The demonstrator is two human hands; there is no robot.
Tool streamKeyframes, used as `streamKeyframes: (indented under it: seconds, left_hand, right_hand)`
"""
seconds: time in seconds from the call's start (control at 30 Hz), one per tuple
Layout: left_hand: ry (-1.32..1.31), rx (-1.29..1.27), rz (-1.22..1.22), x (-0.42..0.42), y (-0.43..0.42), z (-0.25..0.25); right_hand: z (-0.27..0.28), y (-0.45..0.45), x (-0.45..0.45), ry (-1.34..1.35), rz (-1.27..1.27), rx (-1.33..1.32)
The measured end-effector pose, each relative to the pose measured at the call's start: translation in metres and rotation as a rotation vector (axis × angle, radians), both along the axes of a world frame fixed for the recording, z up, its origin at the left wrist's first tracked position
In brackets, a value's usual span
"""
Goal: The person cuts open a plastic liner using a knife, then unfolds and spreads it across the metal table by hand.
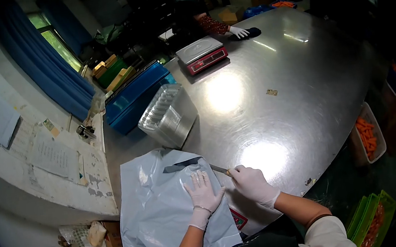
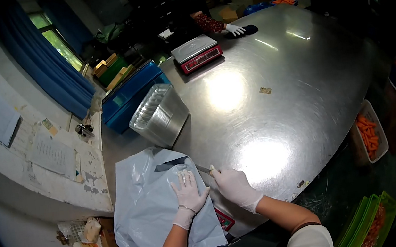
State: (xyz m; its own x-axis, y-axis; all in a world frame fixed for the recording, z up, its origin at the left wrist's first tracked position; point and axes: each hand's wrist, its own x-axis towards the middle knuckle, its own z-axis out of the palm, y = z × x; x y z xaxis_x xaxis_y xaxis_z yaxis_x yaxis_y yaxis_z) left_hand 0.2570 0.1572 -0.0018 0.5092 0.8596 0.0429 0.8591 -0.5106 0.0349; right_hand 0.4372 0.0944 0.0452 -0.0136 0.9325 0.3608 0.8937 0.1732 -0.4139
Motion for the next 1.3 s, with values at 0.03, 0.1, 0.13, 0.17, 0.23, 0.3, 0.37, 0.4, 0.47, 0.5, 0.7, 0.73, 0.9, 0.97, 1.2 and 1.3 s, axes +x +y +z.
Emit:
streamKeyframes:
  seconds: [0.03,0.1,0.13,0.17,0.23,0.3,0.37,0.4,0.47,0.5,0.7,0.73,0.9,0.97,1.2,1.3]
  left_hand:
    - [0.029,-0.021,0.006,0.000,0.000,0.001]
    - [0.059,-0.036,0.009,0.000,0.001,0.000]
    - [0.051,-0.026,0.013,-0.001,0.002,-0.003]
    - [0.042,-0.017,0.017,-0.002,0.002,-0.006]
    - [0.038,-0.012,0.010,-0.003,0.001,-0.006]
    - [0.032,-0.010,0.008,-0.003,0.000,-0.007]
    - [0.000,0.045,-0.001,-0.003,-0.002,-0.009]
    - [-0.002,0.043,0.002,-0.003,-0.002,-0.008]
    - [-0.009,0.006,-0.002,-0.002,-0.003,-0.006]
    - [-0.009,0.008,-0.001,-0.001,-0.003,-0.004]
    - [0.009,-0.019,0.001,-0.001,-0.003,0.001]
    - [0.027,0.001,0.004,-0.002,-0.001,-0.004]
    - [-0.011,0.089,-0.017,-0.007,0.002,-0.021]
    - [-0.029,0.077,-0.016,-0.008,0.001,-0.022]
    - [-0.082,0.064,-0.033,-0.009,0.001,-0.022]
    - [-0.071,0.051,-0.030,-0.006,-0.001,-0.016]
  right_hand:
    - [-0.001,0.005,-0.004,0.002,-0.004,0.004]
    - [-0.003,0.016,-0.010,0.001,-0.001,0.014]
    - [-0.005,0.020,-0.012,-0.016,0.007,0.013]
    - [-0.004,0.019,-0.011,-0.015,0.005,0.013]
    - [0.006,0.017,-0.005,-0.020,-0.013,0.010]
    - [0.021,0.007,0.008,-0.021,-0.005,0.020]
    - [0.023,0.003,0.016,-0.026,0.006,0.027]
    - [0.019,0.003,0.018,-0.032,0.002,0.009]
    - [0.014,0.007,0.017,-0.006,-0.001,-0.012]
    - [0.009,0.011,0.015,-0.006,0.001,-0.010]
    - [0.005,0.019,0.001,-0.030,0.054,-0.112]
    - [0.018,0.014,0.006,0.011,0.063,-0.109]
    - [0.020,0.016,0.014,0.055,0.052,-0.144]
    - [0.012,0.023,0.011,0.049,0.053,-0.168]
    - [0.019,0.022,0.005,-0.074,0.015,-0.130]
    - [0.017,0.023,-0.009,-0.131,0.021,-0.033]
